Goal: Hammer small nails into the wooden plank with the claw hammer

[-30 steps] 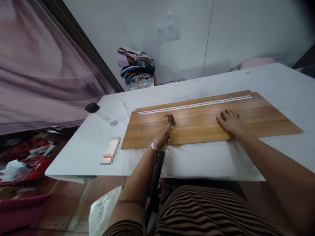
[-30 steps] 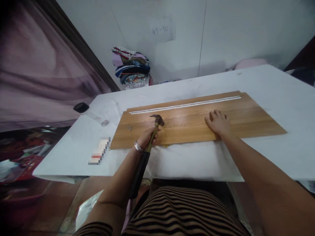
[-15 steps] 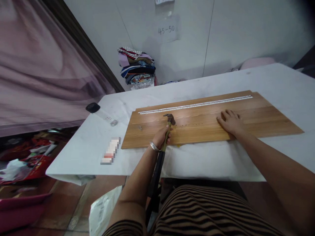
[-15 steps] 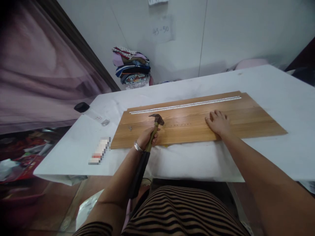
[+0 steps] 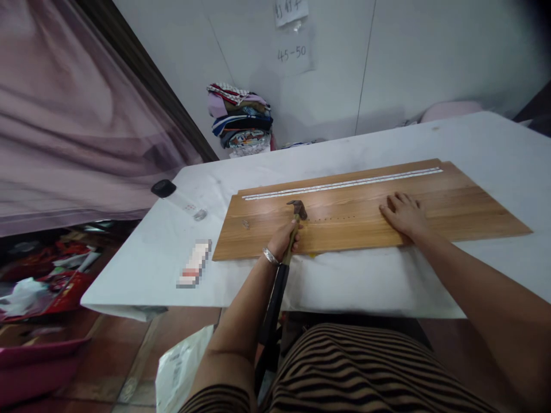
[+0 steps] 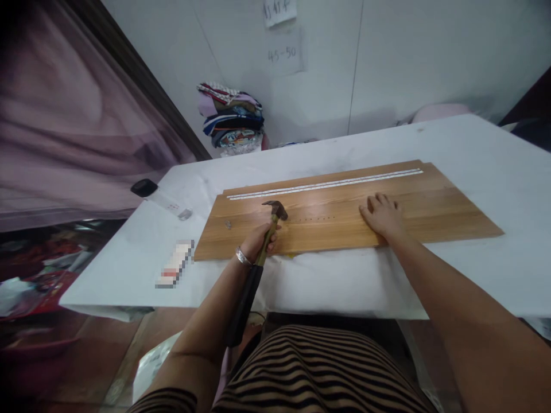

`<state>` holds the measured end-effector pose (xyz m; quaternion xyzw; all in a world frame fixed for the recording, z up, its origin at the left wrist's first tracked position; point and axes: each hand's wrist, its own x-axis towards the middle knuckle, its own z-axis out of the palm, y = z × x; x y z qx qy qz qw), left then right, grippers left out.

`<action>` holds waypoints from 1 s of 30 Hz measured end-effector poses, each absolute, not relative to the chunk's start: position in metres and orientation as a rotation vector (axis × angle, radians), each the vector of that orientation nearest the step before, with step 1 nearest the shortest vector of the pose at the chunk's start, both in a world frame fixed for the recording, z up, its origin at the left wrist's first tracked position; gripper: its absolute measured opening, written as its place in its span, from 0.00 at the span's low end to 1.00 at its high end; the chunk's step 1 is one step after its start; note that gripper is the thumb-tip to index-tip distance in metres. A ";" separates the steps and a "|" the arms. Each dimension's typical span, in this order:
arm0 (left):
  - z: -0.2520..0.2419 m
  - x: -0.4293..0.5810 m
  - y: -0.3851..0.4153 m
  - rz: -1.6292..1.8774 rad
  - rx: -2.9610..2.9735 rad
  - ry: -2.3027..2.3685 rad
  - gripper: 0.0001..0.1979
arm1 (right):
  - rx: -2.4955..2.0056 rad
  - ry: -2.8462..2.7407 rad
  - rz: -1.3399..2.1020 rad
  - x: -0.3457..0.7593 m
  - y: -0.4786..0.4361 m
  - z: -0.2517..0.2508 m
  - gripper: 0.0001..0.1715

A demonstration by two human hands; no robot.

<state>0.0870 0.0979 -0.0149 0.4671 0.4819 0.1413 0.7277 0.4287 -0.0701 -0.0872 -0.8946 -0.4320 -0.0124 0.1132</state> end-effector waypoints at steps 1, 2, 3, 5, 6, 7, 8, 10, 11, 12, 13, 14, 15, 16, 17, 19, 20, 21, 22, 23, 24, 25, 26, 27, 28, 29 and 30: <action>-0.015 0.087 0.098 0.307 1.029 1.066 0.19 | -2.625 -1.269 -0.039 0.429 -0.070 -0.088 0.31; -0.016 0.087 0.098 0.306 1.030 1.067 0.19 | -2.622 -1.272 -0.044 0.429 -0.070 -0.088 0.31; -0.016 0.087 0.097 0.308 1.033 1.066 0.19 | -2.615 -1.274 -0.052 0.430 -0.070 -0.089 0.31; -0.016 0.086 0.097 0.318 1.037 1.056 0.18 | -2.598 -1.275 -0.067 0.430 -0.071 -0.090 0.31; -0.016 0.086 0.097 0.319 1.037 1.049 0.18 | -2.593 -1.273 -0.070 0.431 -0.071 -0.090 0.30; -0.016 0.086 0.098 0.317 1.038 1.046 0.18 | -2.591 -1.270 -0.070 0.431 -0.071 -0.091 0.30; -0.016 0.086 0.098 0.312 1.038 1.046 0.18 | -2.591 -1.267 -0.067 0.431 -0.070 -0.091 0.30; -0.015 0.087 0.098 0.299 1.040 1.056 0.18 | -2.593 -1.266 -0.057 0.431 -0.070 -0.091 0.30; -0.015 0.087 0.098 0.295 1.040 1.061 0.17 | -2.596 -1.268 -0.054 0.431 -0.070 -0.090 0.30; -0.014 0.087 0.098 0.295 1.040 1.066 0.17 | -2.602 -1.271 -0.051 0.431 -0.070 -0.090 0.30; -0.014 0.087 0.097 0.296 1.040 1.070 0.17 | -2.611 -1.273 -0.048 0.430 -0.070 -0.089 0.30; -0.013 0.087 0.097 0.300 1.039 1.070 0.17 | -2.622 -1.271 -0.044 0.429 -0.070 -0.088 0.31; -0.013 0.087 0.097 0.303 1.039 1.068 0.17 | -2.633 -1.268 -0.040 0.429 -0.070 -0.087 0.31; -0.013 0.087 0.096 0.308 1.040 1.063 0.18 | -2.641 -1.265 -0.035 0.428 -0.070 -0.086 0.32; -0.013 0.087 0.096 0.313 1.042 1.056 0.18 | -2.645 -1.263 -0.030 0.428 -0.070 -0.086 0.33; -0.012 0.087 0.096 0.319 1.047 1.040 0.18 | -2.642 -1.263 -0.019 0.428 -0.070 -0.085 0.33; -0.012 0.087 0.095 0.320 1.048 1.039 0.18 | -2.637 -1.263 -0.016 0.428 -0.070 -0.085 0.33; -0.012 0.087 0.095 0.316 1.048 1.043 0.18 | -2.633 -1.263 -0.015 0.428 -0.070 -0.085 0.33; -0.012 0.087 0.095 0.308 1.047 1.052 0.18 | -2.630 -1.262 -0.016 0.428 -0.070 -0.085 0.33; -0.012 0.088 0.095 0.300 1.045 1.062 0.18 | -2.629 -1.259 -0.020 0.428 -0.070 -0.085 0.33; -0.011 0.088 0.095 0.295 1.043 1.068 0.18 | -2.629 -1.258 -0.024 0.428 -0.070 -0.086 0.32; -0.011 0.088 0.094 0.292 1.040 1.070 0.18 | -2.630 -1.257 -0.028 0.428 -0.070 -0.086 0.32; -0.011 0.088 0.094 0.294 1.038 1.070 0.18 | -2.631 -1.258 -0.031 0.428 -0.070 -0.086 0.32; -0.010 0.088 0.094 0.300 1.037 1.065 0.18 | -2.631 -1.262 -0.034 0.429 -0.070 -0.086 0.32; -0.010 0.088 0.094 0.308 1.037 1.059 0.18 | -2.628 -1.266 -0.038 0.429 -0.070 -0.086 0.32; -0.011 0.088 0.095 0.315 1.037 1.053 0.18 | -2.625 -1.271 -0.042 0.429 -0.070 -0.087 0.31; -0.011 0.087 0.095 0.321 1.038 1.051 0.18 | -2.622 -1.274 -0.045 0.429 -0.070 -0.087 0.31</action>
